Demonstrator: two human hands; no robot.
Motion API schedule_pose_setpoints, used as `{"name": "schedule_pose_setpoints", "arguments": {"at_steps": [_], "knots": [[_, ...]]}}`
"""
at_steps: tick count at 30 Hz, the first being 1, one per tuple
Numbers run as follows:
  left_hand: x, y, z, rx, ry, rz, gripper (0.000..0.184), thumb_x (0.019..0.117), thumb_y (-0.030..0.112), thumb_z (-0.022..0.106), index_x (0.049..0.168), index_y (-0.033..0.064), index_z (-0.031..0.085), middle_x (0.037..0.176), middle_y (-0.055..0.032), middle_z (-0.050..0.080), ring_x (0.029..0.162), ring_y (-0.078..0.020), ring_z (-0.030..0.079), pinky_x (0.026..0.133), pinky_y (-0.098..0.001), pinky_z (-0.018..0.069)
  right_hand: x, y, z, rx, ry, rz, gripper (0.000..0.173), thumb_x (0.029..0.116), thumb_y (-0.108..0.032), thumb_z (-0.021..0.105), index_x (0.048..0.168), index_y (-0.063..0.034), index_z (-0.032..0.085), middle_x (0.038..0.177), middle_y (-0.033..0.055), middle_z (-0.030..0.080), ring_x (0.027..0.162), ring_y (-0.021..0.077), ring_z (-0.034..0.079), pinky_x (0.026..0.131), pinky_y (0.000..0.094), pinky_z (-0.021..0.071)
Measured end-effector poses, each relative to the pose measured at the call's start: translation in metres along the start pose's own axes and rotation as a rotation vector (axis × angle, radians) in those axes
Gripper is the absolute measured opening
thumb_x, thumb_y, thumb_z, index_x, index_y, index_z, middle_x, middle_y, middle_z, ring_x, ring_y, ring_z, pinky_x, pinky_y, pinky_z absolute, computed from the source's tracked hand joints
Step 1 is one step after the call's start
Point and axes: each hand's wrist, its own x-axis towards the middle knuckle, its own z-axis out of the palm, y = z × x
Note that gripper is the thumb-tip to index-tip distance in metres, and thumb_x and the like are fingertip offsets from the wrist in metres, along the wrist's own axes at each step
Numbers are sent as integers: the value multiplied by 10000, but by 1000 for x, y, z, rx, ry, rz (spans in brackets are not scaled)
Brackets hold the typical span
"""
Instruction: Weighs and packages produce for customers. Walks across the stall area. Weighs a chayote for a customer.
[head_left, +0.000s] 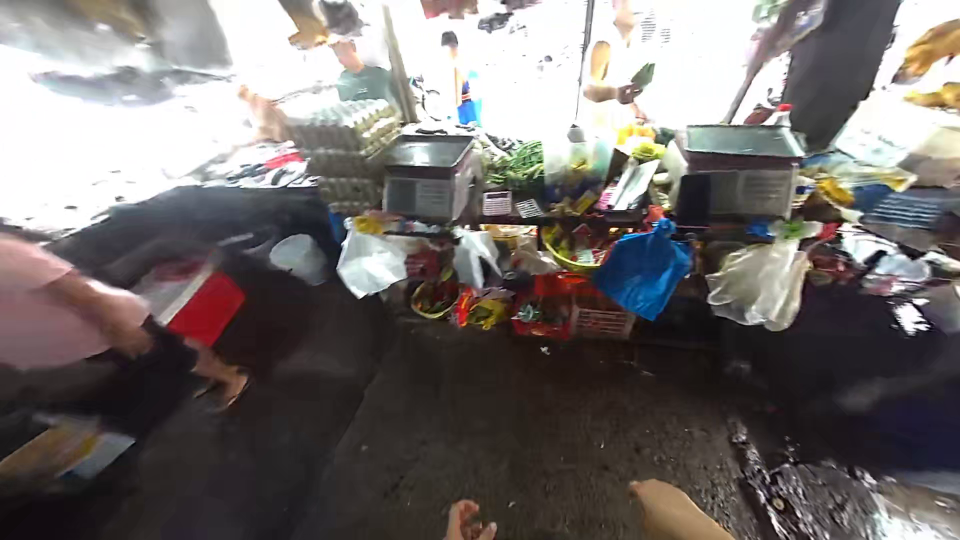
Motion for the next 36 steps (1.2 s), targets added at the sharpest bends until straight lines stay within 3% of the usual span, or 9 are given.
{"name": "schedule_pose_setpoints", "arguments": {"at_steps": [3,7,10,16,20,25,28,31,36], "knots": [[54,54,17,60,-100,31,856,801,135,867,1485,-29,379,1413,-256,559,1092,-330,701,941,-472,589,6,52,-13,227,108,-48,348,1007,-273,633,1293,-80,681,1255,219,690,1211,415,637,1028,656,476],[127,144,52,123,-131,84,557,898,166,792,1373,10,547,1349,-196,615,1106,-293,686,936,-472,583,3,100,-35,503,325,-10,426,974,-476,643,1170,-109,730,1050,151,749,1018,354,708,924,628,528],[181,236,99,20,-158,172,441,942,157,741,1325,7,583,1269,-177,657,1023,-257,703,857,-441,604,-1,133,-101,612,583,35,491,927,-520,684,1252,-151,700,992,148,738,917,339,712,859,598,557],[260,494,201,-296,-330,456,382,1071,172,516,1410,3,467,1231,-129,679,970,-192,721,835,-355,610,6,228,-333,623,1144,-32,761,963,-386,689,1570,-58,370,1475,216,529,1270,359,593,1072,538,488],[293,667,259,-451,-427,588,421,1110,228,390,1461,-5,402,1261,-157,663,1006,-212,705,868,-382,589,12,296,-474,732,1460,26,728,1026,-376,595,1557,43,325,1528,308,434,1350,423,521,1116,534,449],[350,838,329,-728,-615,443,617,1099,448,346,1519,-3,297,1418,-211,530,1177,-289,642,968,-426,560,27,372,-590,856,1555,228,648,1085,-389,463,1560,31,326,1538,335,405,1426,481,418,1168,627,331],[391,904,372,-789,-587,342,712,1066,512,427,1584,69,221,1525,-252,416,1253,-366,596,977,-460,566,42,399,-624,901,1509,275,587,1100,-393,424,1533,2,390,1530,305,433,1425,466,423,1159,634,326],[428,942,405,-899,-601,337,562,1053,425,515,1535,177,365,1482,-167,475,1268,-344,567,972,-511,548,51,417,-639,910,1509,237,516,1107,-293,407,1544,-19,408,1537,280,443,1432,434,428,1175,610,322],[422,954,429,-935,-499,244,433,1096,270,459,1474,73,378,1362,-175,507,1160,-280,599,926,-383,565,55,434,-644,881,1530,98,485,1105,-266,381,1511,-11,457,1473,290,512,1415,398,465,1180,556,335]]}}
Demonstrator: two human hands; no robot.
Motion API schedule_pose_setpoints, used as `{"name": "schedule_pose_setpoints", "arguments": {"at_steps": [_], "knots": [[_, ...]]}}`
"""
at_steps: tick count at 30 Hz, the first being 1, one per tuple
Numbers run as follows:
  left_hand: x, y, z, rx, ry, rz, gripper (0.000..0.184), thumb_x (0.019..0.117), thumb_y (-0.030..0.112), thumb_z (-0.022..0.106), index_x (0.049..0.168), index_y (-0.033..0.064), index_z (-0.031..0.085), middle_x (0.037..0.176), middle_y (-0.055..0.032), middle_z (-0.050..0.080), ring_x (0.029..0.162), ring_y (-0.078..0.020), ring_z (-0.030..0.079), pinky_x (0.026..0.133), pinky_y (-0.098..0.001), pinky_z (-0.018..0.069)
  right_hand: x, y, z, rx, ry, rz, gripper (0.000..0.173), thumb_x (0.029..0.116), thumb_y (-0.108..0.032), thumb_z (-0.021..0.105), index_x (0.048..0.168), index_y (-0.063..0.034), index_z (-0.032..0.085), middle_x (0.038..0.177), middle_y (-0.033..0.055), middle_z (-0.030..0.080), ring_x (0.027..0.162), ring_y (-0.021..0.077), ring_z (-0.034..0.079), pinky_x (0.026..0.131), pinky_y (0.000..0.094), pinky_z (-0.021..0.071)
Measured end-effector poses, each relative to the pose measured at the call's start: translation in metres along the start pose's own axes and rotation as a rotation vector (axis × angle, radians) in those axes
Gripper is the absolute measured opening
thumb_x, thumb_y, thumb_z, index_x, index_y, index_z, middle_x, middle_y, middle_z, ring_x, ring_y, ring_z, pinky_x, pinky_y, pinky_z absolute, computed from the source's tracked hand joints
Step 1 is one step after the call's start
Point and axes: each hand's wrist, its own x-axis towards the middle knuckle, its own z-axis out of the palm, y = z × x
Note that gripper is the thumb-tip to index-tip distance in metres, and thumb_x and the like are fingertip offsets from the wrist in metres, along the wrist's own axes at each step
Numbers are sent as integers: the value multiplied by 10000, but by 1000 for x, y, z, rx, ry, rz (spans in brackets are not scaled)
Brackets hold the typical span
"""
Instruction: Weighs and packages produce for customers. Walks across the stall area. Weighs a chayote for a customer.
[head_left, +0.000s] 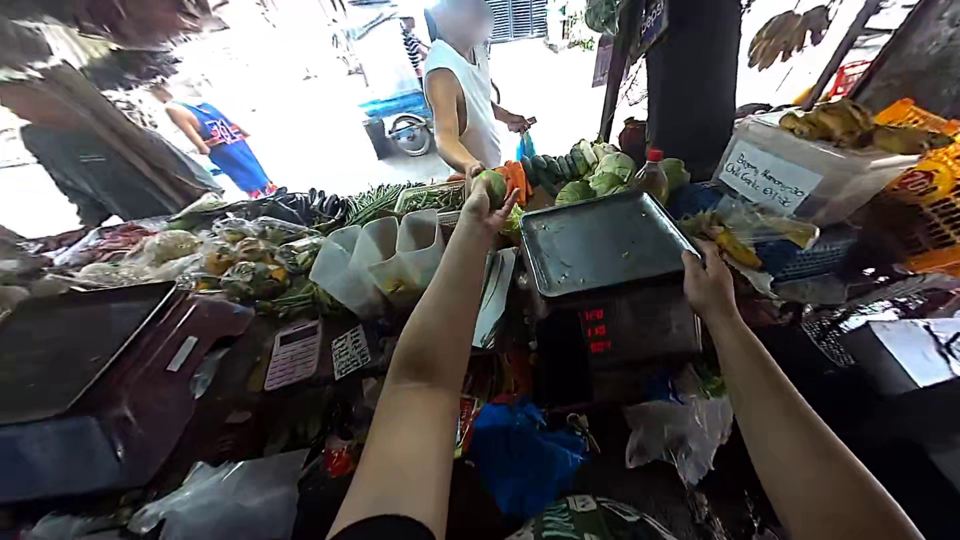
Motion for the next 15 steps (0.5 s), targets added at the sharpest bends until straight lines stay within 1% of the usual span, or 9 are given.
{"name": "schedule_pose_setpoints", "arguments": {"at_steps": [2,4,6,8,9,11,13,14,15], "knots": [[-2,-8,3,54,-2,-5,413,1104,256,436,1466,70,369,1331,-160,514,1115,-245,610,903,-334,562,1,8,-2,39,-5,-41,533,1109,-332,385,1512,11,440,1486,292,497,1419,394,462,1187,537,335],[-3,-19,4,159,-18,2,400,1099,286,451,1441,86,393,1220,-131,571,958,-196,647,802,-292,576,-1,18,-4,110,21,-87,598,1094,-397,399,1524,19,411,1518,270,471,1435,360,449,1204,491,339],[-15,-30,3,278,-88,-23,441,1090,333,472,1456,101,391,1165,-128,612,885,-189,663,763,-304,588,-12,27,-7,185,58,-113,609,1088,-400,409,1539,10,386,1540,253,450,1442,317,449,1200,442,362],[-37,-41,8,508,-169,-68,445,1087,439,439,1377,105,491,1043,-95,689,791,-155,680,678,-277,574,-26,36,-10,202,72,-122,613,1089,-392,405,1548,11,364,1545,250,441,1429,291,466,1177,410,397],[-47,-47,12,650,-226,-86,466,1087,476,408,1373,126,522,1055,-70,720,786,-128,686,650,-257,548,-34,39,-11,190,78,-137,609,1087,-382,406,1544,19,365,1537,253,446,1417,285,478,1171,401,406],[-63,-58,24,900,-347,-71,450,1094,465,398,1352,136,566,1049,-27,723,745,-79,637,618,-243,487,-49,46,-13,146,90,-179,605,1081,-373,412,1533,27,375,1509,267,465,1390,300,500,1153,412,424],[-72,-70,32,1111,-490,11,412,1091,401,456,1333,87,567,1007,-32,678,723,-68,575,640,-252,470,-65,53,-13,84,98,-225,605,1067,-364,437,1513,42,391,1472,289,485,1356,334,522,1122,434,450],[-73,-76,34,1214,-551,53,417,1079,388,497,1331,62,561,1014,-51,662,769,-89,580,704,-285,490,-73,57,-13,53,97,-256,602,1057,-355,458,1500,50,404,1456,294,497,1346,352,524,1116,450,453],[-71,-80,35,1315,-583,71,451,1064,406,529,1324,39,560,1059,-99,666,874,-152,617,818,-365,515,-82,61,-13,19,93,-284,596,1044,-345,486,1487,48,427,1436,289,516,1336,365,529,1111,469,457]]}}
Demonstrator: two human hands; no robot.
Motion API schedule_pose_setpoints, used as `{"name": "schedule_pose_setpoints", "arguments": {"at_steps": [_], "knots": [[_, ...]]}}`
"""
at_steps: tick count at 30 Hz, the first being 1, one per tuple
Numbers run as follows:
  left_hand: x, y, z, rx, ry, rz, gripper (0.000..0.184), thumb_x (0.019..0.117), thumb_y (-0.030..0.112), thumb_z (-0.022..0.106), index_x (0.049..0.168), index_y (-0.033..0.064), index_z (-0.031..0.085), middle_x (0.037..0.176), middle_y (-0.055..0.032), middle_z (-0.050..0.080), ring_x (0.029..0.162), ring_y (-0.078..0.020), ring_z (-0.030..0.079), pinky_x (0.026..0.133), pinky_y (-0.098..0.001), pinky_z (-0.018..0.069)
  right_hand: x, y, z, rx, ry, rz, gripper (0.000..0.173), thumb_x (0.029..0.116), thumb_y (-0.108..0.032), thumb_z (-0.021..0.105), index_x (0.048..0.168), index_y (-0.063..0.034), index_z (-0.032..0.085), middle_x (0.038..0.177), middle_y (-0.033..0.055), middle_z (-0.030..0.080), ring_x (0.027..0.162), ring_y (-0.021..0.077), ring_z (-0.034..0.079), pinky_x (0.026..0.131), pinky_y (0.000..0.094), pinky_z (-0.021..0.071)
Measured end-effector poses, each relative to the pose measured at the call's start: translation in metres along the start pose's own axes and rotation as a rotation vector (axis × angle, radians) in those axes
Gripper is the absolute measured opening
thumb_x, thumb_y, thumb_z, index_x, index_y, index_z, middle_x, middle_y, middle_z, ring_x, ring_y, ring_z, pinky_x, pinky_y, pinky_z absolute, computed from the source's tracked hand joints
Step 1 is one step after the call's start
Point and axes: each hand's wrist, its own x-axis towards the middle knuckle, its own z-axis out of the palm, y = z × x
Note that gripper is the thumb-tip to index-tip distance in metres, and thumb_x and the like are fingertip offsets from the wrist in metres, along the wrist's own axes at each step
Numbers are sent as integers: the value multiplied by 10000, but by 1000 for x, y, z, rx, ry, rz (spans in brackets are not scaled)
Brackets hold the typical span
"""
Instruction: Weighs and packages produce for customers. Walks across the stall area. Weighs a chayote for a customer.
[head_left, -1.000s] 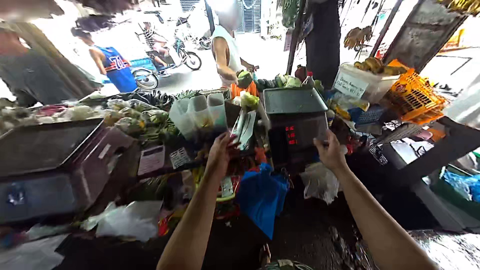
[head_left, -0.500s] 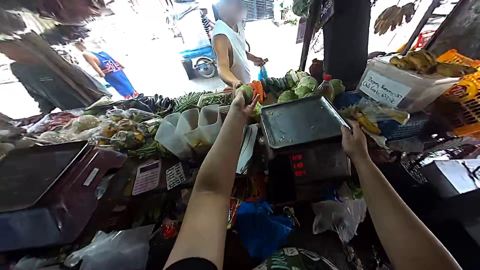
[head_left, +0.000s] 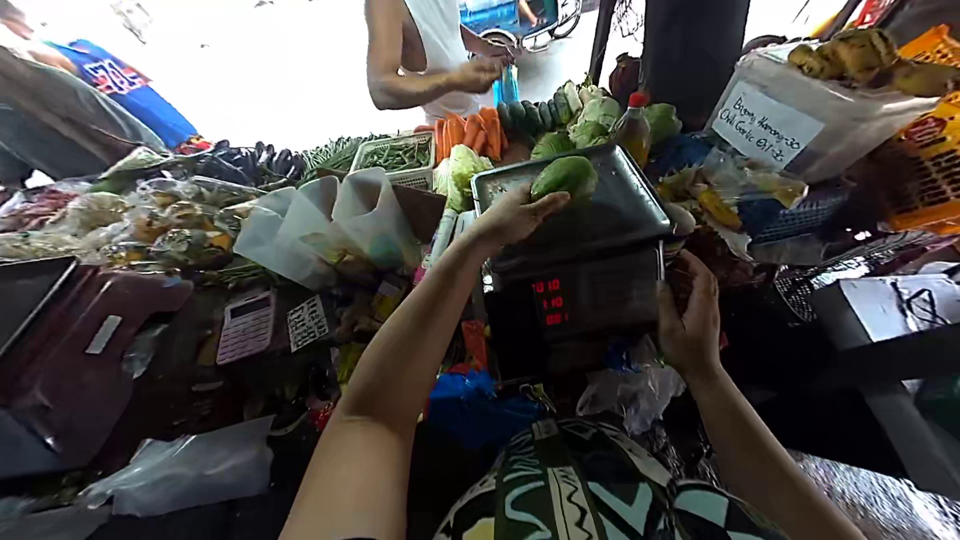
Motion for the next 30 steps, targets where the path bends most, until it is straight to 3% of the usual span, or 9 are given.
{"name": "schedule_pose_setpoints", "arguments": {"at_steps": [1,3,7,12,18,22,25,27,30], "knots": [[2,0,2,99,-15,-5,497,1051,437,547,1326,23,558,1114,-157,673,993,-236,650,925,-465,514,-9,2,0,-37,-5,-34,584,1028,-336,516,1466,46,461,1401,280,548,1308,374,547,1094,490,468],[0,0,3,288,29,-2,564,1038,499,542,1349,30,557,1151,-216,677,1089,-352,661,975,-591,492,-25,8,2,-112,-17,-109,529,1000,-309,549,1398,39,542,1279,252,630,1205,391,599,1023,543,492],[-12,-11,0,517,202,13,620,1035,556,499,1473,118,523,1340,-235,597,1258,-418,575,1039,-647,444,-49,12,7,-259,-90,-184,443,991,-307,552,1327,-40,666,1098,193,694,1064,391,639,962,590,475],[-44,-31,8,561,389,126,575,1048,501,505,1446,92,572,1359,-227,568,1259,-385,554,1050,-562,451,-57,18,16,-361,-165,-196,444,1018,-346,503,1400,-174,648,1041,198,660,1010,398,627,965,629,423],[-133,-63,36,380,525,193,455,1075,403,470,1412,117,577,1334,-135,583,1049,-212,634,805,-382,555,-59,21,21,-470,-179,-215,438,1026,-332,457,1421,-266,635,933,168,679,956,397,639,962,641,401],[-182,-106,62,228,590,116,422,1056,362,516,1352,78,615,1269,-105,616,974,-111,658,775,-276,576,-54,13,17,-532,-248,-236,457,1014,-292,445,1420,-210,639,835,121,718,888,371,665,944,597,427],[-208,-123,78,172,615,107,378,1037,293,550,1260,5,653,1205,-127,640,940,-89,662,756,-230,574,-40,3,8,-460,-239,-250,377,988,-256,464,1199,-120,746,798,125,681,836,360,648,909,576,431],[-219,-130,84,144,631,106,354,1026,267,566,1227,-8,664,1181,-117,643,926,-72,660,739,-201,570,-29,-2,4,-422,-228,-240,407,995,-223,465,1300,-134,718,804,124,672,800,333,636,872,552,438],[-227,-135,88,132,652,93,346,1020,268,578,1219,0,669,1167,-96,640,897,-43,649,718,-175,560,-20,-7,4,-429,-212,-228,421,1009,-214,459,1349,-114,687,815,125,680,779,311,634,852,534,442]]}}
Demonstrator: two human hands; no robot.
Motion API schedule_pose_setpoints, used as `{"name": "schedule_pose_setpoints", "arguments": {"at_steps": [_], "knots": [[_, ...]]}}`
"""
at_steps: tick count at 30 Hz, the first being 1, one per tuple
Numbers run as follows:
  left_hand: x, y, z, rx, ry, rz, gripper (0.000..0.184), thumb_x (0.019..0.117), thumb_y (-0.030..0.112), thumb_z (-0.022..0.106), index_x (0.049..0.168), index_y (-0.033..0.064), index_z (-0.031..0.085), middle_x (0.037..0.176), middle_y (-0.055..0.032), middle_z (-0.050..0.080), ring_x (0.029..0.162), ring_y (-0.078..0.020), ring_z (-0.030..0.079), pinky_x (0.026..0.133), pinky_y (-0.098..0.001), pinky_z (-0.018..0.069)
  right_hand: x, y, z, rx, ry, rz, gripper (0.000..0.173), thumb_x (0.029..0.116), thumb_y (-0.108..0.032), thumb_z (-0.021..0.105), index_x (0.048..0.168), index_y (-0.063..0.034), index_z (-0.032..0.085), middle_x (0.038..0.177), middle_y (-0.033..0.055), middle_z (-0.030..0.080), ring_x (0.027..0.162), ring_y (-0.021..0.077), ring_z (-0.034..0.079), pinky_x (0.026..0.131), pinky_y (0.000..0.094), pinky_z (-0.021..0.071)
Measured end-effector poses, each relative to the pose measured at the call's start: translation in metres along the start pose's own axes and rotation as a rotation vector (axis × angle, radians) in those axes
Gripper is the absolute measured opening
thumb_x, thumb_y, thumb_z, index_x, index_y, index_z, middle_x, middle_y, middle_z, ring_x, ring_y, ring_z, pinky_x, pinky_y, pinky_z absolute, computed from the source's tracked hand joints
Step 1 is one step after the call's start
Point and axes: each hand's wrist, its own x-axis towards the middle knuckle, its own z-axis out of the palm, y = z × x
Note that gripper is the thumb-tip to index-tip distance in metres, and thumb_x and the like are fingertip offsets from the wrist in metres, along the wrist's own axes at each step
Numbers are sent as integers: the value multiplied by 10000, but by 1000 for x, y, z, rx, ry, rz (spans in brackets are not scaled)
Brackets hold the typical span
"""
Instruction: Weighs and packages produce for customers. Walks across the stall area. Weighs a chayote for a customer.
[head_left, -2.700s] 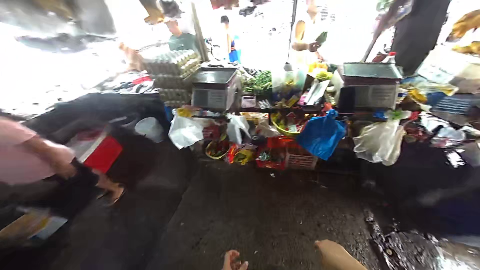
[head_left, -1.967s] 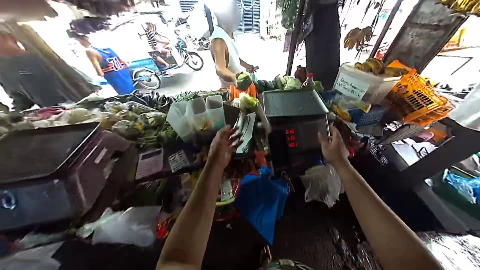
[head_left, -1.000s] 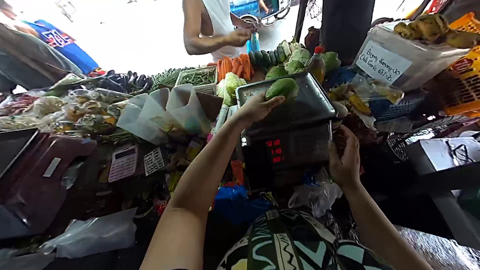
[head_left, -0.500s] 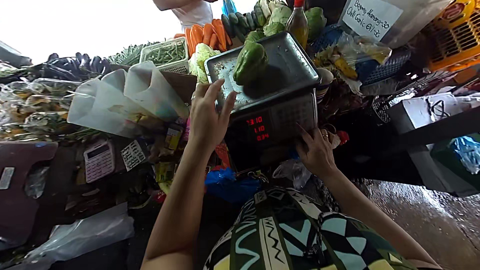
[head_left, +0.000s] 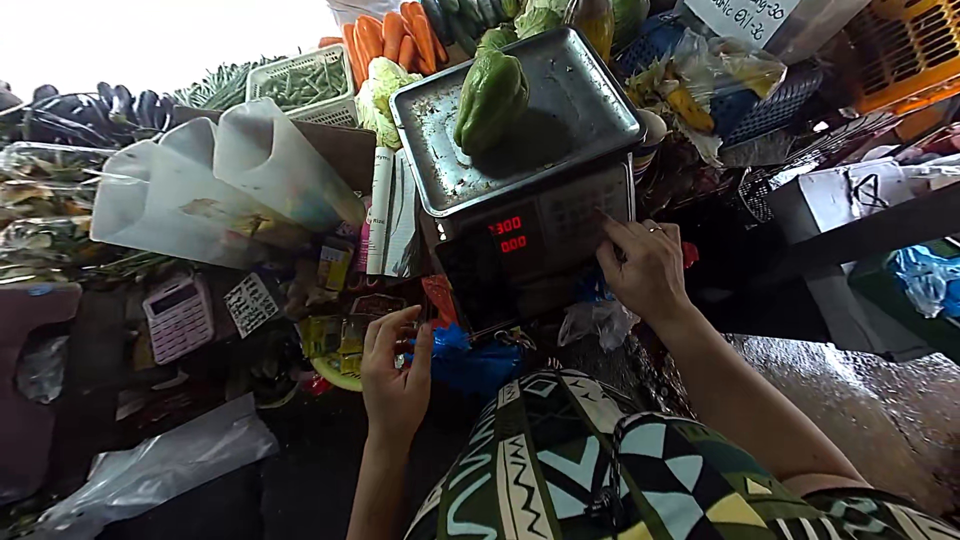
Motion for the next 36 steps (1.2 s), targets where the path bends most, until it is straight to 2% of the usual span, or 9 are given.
{"name": "schedule_pose_setpoints", "arguments": {"at_steps": [11,15,18,21,23,26,29,33,36], "knots": [[-1,7,6,0,-6,52,308,1012,223,586,1197,-1,687,1154,-115,647,880,-48,655,718,-180,567,1,-5,1,-70,-137,18,518,984,-175,432,1482,-173,574,786,162,700,716,366,659,748,566,452],[0,11,13,-7,-33,145,273,1005,189,603,1179,0,696,1135,-110,661,878,-46,654,727,-174,564,-14,-2,-8,174,-145,1,377,986,-204,490,1274,-94,707,811,109,688,728,286,650,710,524,500],[2,12,18,-39,-64,210,232,1008,146,598,1152,-6,699,1099,-101,670,868,-45,650,729,-171,562,-57,6,-11,378,-520,89,304,977,-289,569,1059,-53,741,782,111,689,713,278,666,690,537,552],[4,13,26,-50,-73,232,233,1032,179,586,995,-2,728,948,-64,686,838,-43,643,753,-177,553,-106,6,-5,288,-1088,188,326,1016,-288,577,1134,-24,727,1036,242,726,1025,453,690,903,682,508],[6,12,25,-26,-43,209,345,1041,243,584,801,21,696,762,-29,632,750,-64,613,707,-213,529,-132,2,3,208,-1188,219,288,1022,-228,565,1185,-55,726,1113,248,721,1095,469,672,940,684,499],[16,7,25,-36,-20,216,317,1008,256,640,786,35,683,741,-25,610,713,-73,597,663,-218,520,-139,4,3,215,-1092,303,272,1012,-131,552,1202,-105,745,1178,199,725,1140,418,673,985,650,502],[27,5,25,-45,-89,241,240,980,221,681,1114,23,671,981,-61,687,843,-78,670,745,-218,586,-124,3,-4,249,-934,302,267,1040,-144,515,1166,-59,735,1093,212,739,1055,430,701,917,653,521],[37,9,24,27,-14,256,303,1037,303,584,910,69,728,829,-9,702,828,-95,665,809,-292,554,-94,-6,-15,276,-566,220,341,1047,-288,518,1058,-32,744,818,197,731,769,420,723,685,653,542],[36,7,24,43,46,243,278,1028,315,606,900,105,735,820,27,708,824,-88,662,815,-327,532,-76,-10,-11,322,-217,95,375,1038,-333,557,987,-15,749,651,120,649,525,269,608,508,484,508]]}}
